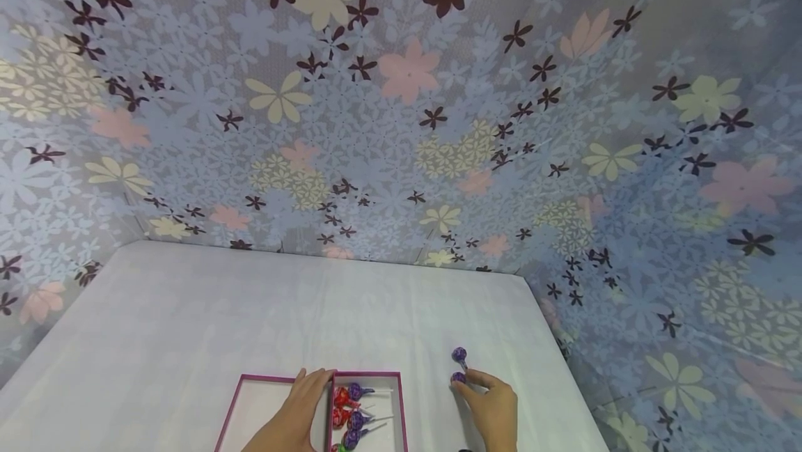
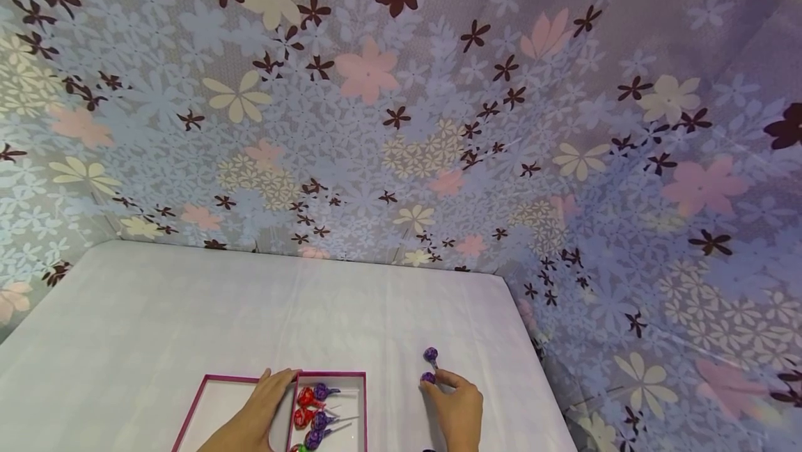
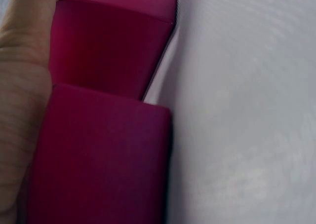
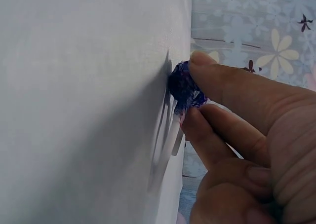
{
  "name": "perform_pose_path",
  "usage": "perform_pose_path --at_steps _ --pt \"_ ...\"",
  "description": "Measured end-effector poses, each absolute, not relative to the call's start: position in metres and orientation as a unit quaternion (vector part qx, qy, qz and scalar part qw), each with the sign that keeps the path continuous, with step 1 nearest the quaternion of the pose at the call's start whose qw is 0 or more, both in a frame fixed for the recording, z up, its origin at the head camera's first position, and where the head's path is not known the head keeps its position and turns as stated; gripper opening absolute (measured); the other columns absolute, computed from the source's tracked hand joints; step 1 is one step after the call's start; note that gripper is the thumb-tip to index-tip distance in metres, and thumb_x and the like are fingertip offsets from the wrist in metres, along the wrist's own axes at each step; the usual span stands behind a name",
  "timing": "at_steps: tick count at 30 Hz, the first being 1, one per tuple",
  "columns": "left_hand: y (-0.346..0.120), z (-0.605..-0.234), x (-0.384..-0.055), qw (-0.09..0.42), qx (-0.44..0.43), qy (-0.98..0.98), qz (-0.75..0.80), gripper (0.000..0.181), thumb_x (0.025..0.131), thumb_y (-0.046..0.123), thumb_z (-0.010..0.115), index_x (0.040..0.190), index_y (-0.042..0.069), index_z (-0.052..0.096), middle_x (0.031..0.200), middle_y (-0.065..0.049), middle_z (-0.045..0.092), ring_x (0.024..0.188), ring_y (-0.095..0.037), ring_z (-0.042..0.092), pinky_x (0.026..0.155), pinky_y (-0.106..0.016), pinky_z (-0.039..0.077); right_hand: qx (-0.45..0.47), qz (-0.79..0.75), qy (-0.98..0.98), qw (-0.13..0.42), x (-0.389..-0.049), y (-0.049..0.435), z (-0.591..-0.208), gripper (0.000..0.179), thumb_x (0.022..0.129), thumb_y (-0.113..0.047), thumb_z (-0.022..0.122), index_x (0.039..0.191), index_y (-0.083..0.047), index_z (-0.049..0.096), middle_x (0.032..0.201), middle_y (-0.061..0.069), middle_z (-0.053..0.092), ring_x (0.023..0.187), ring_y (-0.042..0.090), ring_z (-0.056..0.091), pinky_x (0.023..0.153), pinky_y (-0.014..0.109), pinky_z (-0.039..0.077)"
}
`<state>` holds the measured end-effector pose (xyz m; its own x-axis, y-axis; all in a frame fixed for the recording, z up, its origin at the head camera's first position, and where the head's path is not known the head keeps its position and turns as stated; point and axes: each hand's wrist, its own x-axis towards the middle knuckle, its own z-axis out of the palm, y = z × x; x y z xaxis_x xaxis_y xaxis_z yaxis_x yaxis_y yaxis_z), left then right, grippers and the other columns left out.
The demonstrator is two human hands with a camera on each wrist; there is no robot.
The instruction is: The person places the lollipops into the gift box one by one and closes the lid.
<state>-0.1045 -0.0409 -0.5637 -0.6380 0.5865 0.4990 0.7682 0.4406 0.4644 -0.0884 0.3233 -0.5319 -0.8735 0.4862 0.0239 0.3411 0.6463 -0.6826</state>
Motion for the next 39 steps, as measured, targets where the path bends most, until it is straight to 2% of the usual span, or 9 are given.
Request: perform_pose_path --at_steps 4,21,24,26,29,31,34,36,39 --pt "-0.041 -0.562 -0.103 0.119 -0.402 -0.84 -0.344 0.122 0.066 0.077 0.076 0.138 -0.013 0.037 0.13 -0.029 0.055 0.118 -0.045 0.052 0.113 -0.007 -0.015 -0.222 0.347 -0.906 0.096 -0.088 0.324 -0.531 0.037 0.076 -0.032 0.088 0.102 -0.008 0.079 0.105 0.013 0.077 0.119 0.046 0.061 0.1 0.061 0.049" --pt "-0.041 -0.566 -0.105 0.154 -0.411 -0.832 -0.34 0.123 0.065 0.078 0.077 0.137 -0.014 0.038 0.127 -0.028 0.056 0.116 -0.042 0.054 0.115 -0.009 -0.013 -0.212 0.347 -0.911 0.074 -0.089 0.323 -0.529 0.039 0.078 -0.035 0.086 0.105 -0.007 0.078 0.108 0.015 0.076 0.12 0.049 0.059 0.093 0.059 0.052" --pt "-0.041 -0.566 -0.104 0.144 -0.407 -0.832 -0.349 0.122 0.068 0.081 0.071 0.138 -0.014 0.038 0.128 -0.028 0.056 0.117 -0.042 0.053 0.115 -0.008 -0.013 -0.214 0.346 -0.91 0.081 -0.088 0.323 -0.529 0.036 0.078 -0.033 0.086 0.104 -0.009 0.079 0.109 0.015 0.075 0.109 0.044 0.066 0.076 0.04 0.057" --pt "-0.041 -0.566 -0.104 0.138 -0.405 -0.832 -0.354 0.121 0.07 0.081 0.069 0.138 -0.014 0.038 0.129 -0.028 0.055 0.117 -0.042 0.053 0.114 -0.008 -0.013 -0.218 0.35 -0.907 0.083 -0.089 0.322 -0.529 0.034 0.078 -0.032 0.086 0.103 -0.01 0.079 0.103 0.013 0.077 0.083 0.032 0.07 0.058 0.027 0.05" --pt "-0.041 -0.566 -0.104 0.14 -0.405 -0.832 -0.354 0.122 0.069 0.082 0.069 0.138 -0.014 0.039 0.129 -0.028 0.055 0.117 -0.042 0.053 0.115 -0.008 -0.013 -0.222 0.351 -0.905 0.092 -0.09 0.319 -0.528 0.03 0.077 -0.029 0.087 0.101 -0.012 0.08 0.098 0.01 0.078 0.062 0.016 0.055 0.046 0.023 0.038" --pt "-0.041 -0.566 -0.104 0.146 -0.407 -0.83 -0.352 0.123 0.068 0.082 0.07 0.138 -0.014 0.038 0.128 -0.028 0.055 0.117 -0.043 0.053 0.115 -0.009 -0.012 -0.22 0.347 -0.906 0.105 -0.091 0.314 -0.525 0.028 0.076 -0.028 0.088 0.099 -0.014 0.081 0.097 0.008 0.078 0.061 0.017 0.057 0.051 0.027 0.046" --pt "-0.04 -0.566 -0.104 0.155 -0.411 -0.828 -0.348 0.124 0.068 0.083 0.069 0.138 -0.014 0.038 0.128 -0.029 0.055 0.116 -0.043 0.053 0.116 -0.009 -0.012 -0.204 0.341 -0.908 0.134 -0.092 0.306 -0.52 0.025 0.074 -0.026 0.09 0.095 -0.016 0.081 0.1 0.008 0.078 0.089 0.029 0.072 0.078 0.043 0.058" --pt "-0.041 -0.565 -0.104 0.159 -0.412 -0.827 -0.348 0.124 0.069 0.083 0.068 0.138 -0.015 0.038 0.128 -0.029 0.056 0.116 -0.044 0.053 0.116 -0.01 -0.012 -0.189 0.346 -0.907 0.15 -0.091 0.299 -0.515 0.025 0.073 -0.026 0.091 0.094 -0.016 0.081 0.101 0.009 0.078 0.106 0.035 0.071 0.094 0.053 0.055" --pt "-0.041 -0.565 -0.104 0.16 -0.411 -0.827 -0.348 0.123 0.069 0.085 0.065 0.138 -0.015 0.038 0.128 -0.029 0.056 0.116 -0.044 0.053 0.116 -0.01 -0.012 -0.167 0.358 -0.904 0.162 -0.09 0.289 -0.508 0.025 0.072 -0.025 0.091 0.094 -0.016 0.081 0.101 0.008 0.078 0.111 0.037 0.069 0.099 0.056 0.052"
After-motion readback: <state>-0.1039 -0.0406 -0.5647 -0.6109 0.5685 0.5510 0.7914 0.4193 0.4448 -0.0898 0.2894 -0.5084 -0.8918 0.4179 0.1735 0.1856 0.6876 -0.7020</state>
